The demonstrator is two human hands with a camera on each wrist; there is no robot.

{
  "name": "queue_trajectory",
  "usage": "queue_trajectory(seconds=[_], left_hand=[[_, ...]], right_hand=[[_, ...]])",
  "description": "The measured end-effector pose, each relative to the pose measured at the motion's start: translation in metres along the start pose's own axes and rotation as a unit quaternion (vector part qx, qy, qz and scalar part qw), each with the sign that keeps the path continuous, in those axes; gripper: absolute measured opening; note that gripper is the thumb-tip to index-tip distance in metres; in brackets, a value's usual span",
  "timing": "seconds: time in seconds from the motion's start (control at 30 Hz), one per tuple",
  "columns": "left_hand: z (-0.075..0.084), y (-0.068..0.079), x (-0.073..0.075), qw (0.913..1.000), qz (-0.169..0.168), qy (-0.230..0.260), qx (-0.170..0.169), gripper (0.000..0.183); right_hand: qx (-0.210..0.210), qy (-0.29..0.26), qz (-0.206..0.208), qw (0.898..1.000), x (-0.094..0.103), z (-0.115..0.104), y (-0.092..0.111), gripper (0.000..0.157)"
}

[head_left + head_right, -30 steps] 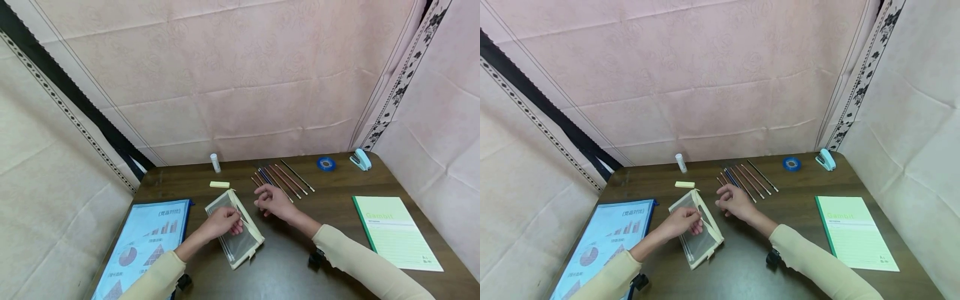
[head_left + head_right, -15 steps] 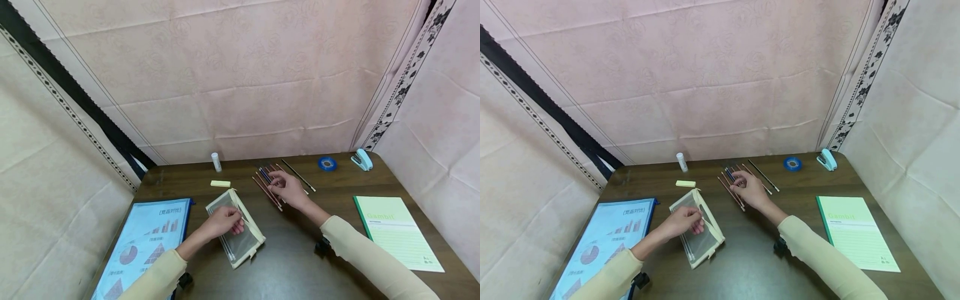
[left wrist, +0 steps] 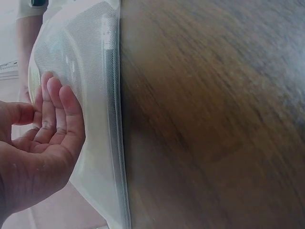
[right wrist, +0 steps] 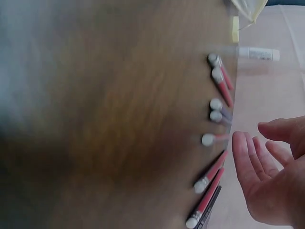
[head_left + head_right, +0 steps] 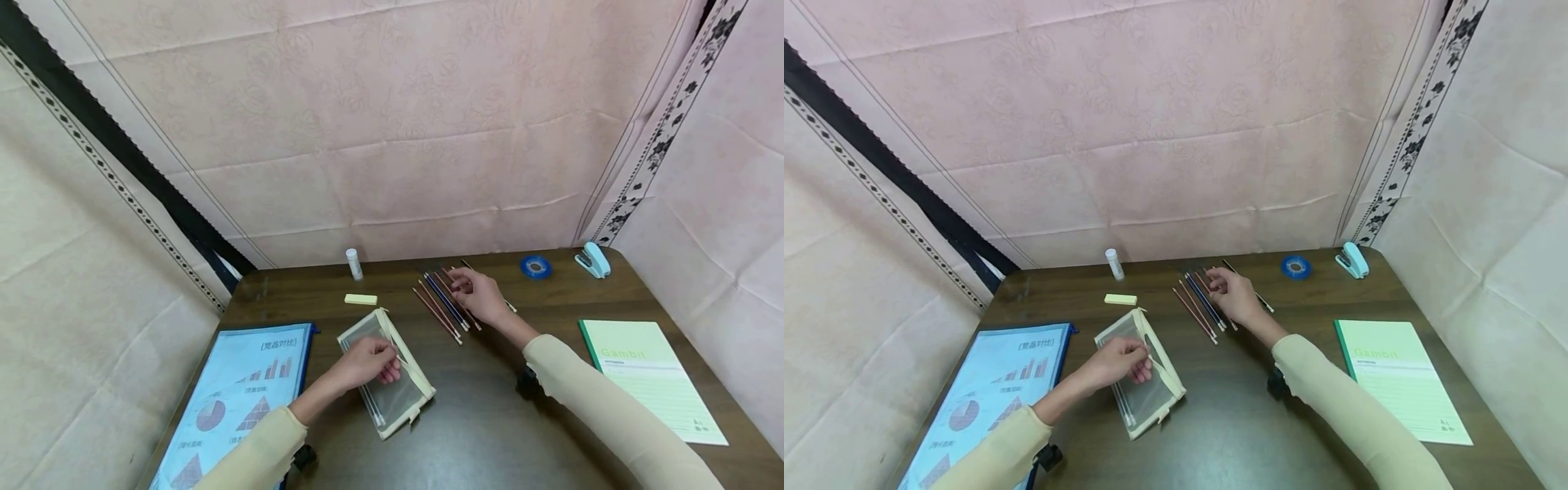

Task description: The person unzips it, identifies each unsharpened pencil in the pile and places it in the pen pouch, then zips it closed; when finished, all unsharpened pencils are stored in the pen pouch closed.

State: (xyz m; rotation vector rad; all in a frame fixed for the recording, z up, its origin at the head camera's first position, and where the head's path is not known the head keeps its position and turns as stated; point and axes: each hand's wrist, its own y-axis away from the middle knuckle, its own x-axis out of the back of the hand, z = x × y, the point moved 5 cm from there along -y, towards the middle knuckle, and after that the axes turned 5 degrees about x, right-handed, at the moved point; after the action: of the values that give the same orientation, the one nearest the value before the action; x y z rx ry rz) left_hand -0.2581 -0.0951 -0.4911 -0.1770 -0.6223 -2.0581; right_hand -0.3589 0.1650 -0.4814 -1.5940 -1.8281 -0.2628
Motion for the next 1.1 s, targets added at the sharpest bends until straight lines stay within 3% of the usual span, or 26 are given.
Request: queue_trajectory(seconds=[0.3, 0.8, 1.1], left_hand=[[0.002, -0.001, 0.002, 1.0000, 0.001, -0.009, -0.002, 0.031], [0.002, 0.002, -0.002, 0.9999, -0.006, -0.003, 0.009, 0.031], [0.000, 0.002, -0.005, 1.0000, -0.008, -0.003, 0.005, 0.032]], right_hand=[[0.015, 0.076, -0.039, 0.996, 0.000, 0.005, -0.014, 0.043], [0.005, 0.123, -0.073, 0.990, -0.010, 0.014, -0.012, 0.048], [-0.003, 0.171, -0.103, 0.980, -0.013, 0.013, -0.015, 0.045]])
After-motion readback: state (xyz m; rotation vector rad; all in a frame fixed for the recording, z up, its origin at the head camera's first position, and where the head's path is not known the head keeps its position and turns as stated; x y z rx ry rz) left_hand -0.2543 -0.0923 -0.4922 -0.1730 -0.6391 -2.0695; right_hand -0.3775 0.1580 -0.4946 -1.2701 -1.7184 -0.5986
